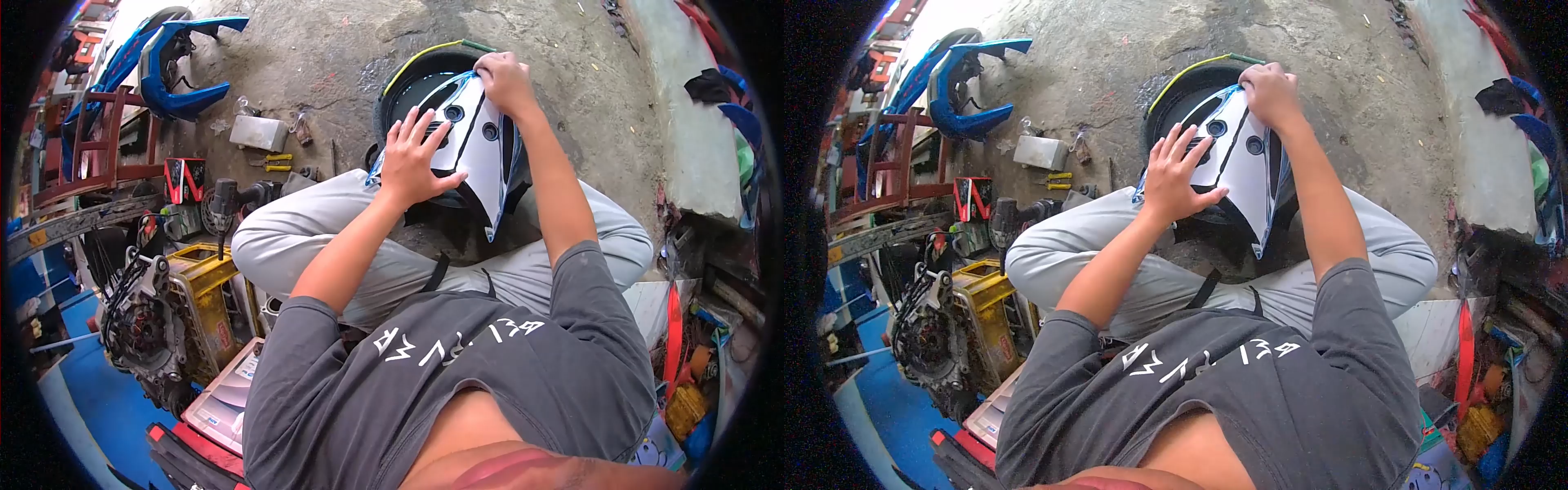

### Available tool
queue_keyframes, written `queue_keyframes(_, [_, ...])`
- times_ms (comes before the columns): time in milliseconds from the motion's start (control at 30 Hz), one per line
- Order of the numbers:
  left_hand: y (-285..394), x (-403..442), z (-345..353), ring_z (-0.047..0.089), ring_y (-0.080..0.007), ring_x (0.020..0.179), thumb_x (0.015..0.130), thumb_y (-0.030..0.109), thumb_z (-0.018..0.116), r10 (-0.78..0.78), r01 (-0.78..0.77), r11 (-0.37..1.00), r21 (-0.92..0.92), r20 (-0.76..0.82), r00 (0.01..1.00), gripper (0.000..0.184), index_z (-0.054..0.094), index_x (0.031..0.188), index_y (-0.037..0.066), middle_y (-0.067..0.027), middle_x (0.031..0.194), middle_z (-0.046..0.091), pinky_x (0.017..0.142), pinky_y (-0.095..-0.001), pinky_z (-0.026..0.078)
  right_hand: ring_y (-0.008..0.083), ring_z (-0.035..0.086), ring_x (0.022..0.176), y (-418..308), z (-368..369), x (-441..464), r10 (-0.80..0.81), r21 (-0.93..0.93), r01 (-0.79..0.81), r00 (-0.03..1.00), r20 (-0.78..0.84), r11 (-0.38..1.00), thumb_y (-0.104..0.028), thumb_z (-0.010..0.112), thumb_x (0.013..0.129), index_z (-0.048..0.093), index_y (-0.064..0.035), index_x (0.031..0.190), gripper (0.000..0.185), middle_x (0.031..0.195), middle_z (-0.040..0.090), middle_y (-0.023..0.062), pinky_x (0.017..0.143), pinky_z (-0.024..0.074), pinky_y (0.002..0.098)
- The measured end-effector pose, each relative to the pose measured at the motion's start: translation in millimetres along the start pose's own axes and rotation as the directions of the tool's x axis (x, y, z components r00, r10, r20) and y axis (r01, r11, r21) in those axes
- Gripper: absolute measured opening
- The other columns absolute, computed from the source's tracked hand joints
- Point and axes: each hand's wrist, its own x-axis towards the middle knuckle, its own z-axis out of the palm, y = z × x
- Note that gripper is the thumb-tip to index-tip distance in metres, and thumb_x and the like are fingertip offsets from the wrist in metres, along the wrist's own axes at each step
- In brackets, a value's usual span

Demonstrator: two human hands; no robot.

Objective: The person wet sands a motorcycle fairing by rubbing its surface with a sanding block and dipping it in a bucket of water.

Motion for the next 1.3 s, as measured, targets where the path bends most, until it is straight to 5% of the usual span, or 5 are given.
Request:
queue_keyframes(267, [-2, 1, 0, 0.044, -0.045, 0.154, 0.075, 0.069, 0.083, 0.013, -0.013, 1.0, -0.018, 0.009, 1.0, 0.091, 0.068, 0.146, 0.015, -0.0202, 0.158, 0.056, 0.123, -0.0609, 0.033, 0.0253, 0.062, 0.129, -64, 14, -7, -0.289, 0.079, 0.281, 0.948, 0.129, 0.956, -0.022, 0.067, 0.098, 0.081, -0.0197, 0.105, 0.016, 0.117, 0.079, -0.002, 0.108, 0.0426, 0.0568])
queue_keyframes(467, [3, 3, -6, 0.046, -0.0444, 0.153, 0.075, 0.065, 0.085, 0.004, -0.004, 1.0, -0.008, 0.01, 1.0, 0.088, 0.07, 0.145, 0.014, -0.0194, 0.157, 0.058, 0.124, -0.0588, 0.034, 0.0229, 0.064, 0.129, 19, -5, 5, 0.061, 0.078, -0.064, 0.997, 0.042, 0.995, -0.025, 0.069, 0.098, 0.082, -0.0194, 0.104, 0.016, 0.118, 0.08, -0.0024, 0.109, 0.0438, 0.0539])
queue_keyframes(767, [-2, 2, -1, 0.045, -0.0445, 0.153, 0.073, 0.068, 0.084, 0.011, -0.011, 1.0, -0.002, 0.017, 1.0, 0.091, 0.069, 0.145, 0.015, -0.0198, 0.157, 0.057, 0.123, -0.0596, 0.033, 0.0237, 0.067, 0.12, -60, 21, -7, -0.284, 0.178, 0.275, 0.958, 0.026, 0.945, -0.023, 0.073, 0.096, 0.081, -0.015, 0.096, 0.011, 0.106, 0.079, -0.0022, 0.105, 0.0467, 0.05])
queue_keyframes(967, [3, 3, -3, 0.046, -0.0438, 0.153, 0.072, 0.063, 0.086, 0.014, -0.014, 1.0, -0.006, -0.003, 1.0, 0.089, 0.069, 0.145, 0.016, -0.019, 0.157, 0.058, 0.123, -0.0592, 0.035, 0.0287, 0.072, 0.113, 40, 11, 8, 0.053, 0.174, -0.042, 0.997, -0.058, 0.984, -0.024, 0.07, 0.097, 0.083, -0.0149, 0.101, 0.017, 0.112, 0.082, 0.0041, 0.1, 0.0546, 0.0472])
queue_keyframes(1300, [1, 2, -3, 0.044, -0.0439, 0.154, 0.073, 0.064, 0.086, 0.018, -0.018, 1.0, 0.008, 0.021, 1.0, 0.09, 0.067, 0.147, 0.016, -0.0189, 0.158, 0.056, 0.124, -0.06, 0.034, 0.0259, 0.069, 0.117, -44, 21, 5, -0.378, 0.266, 0.362, 0.926, 0.01, 0.893, -0.021, 0.071, 0.092, 0.081, -0.0148, 0.095, 0.012, 0.105, 0.08, 0.0007, 0.108, 0.046, 0.0462])
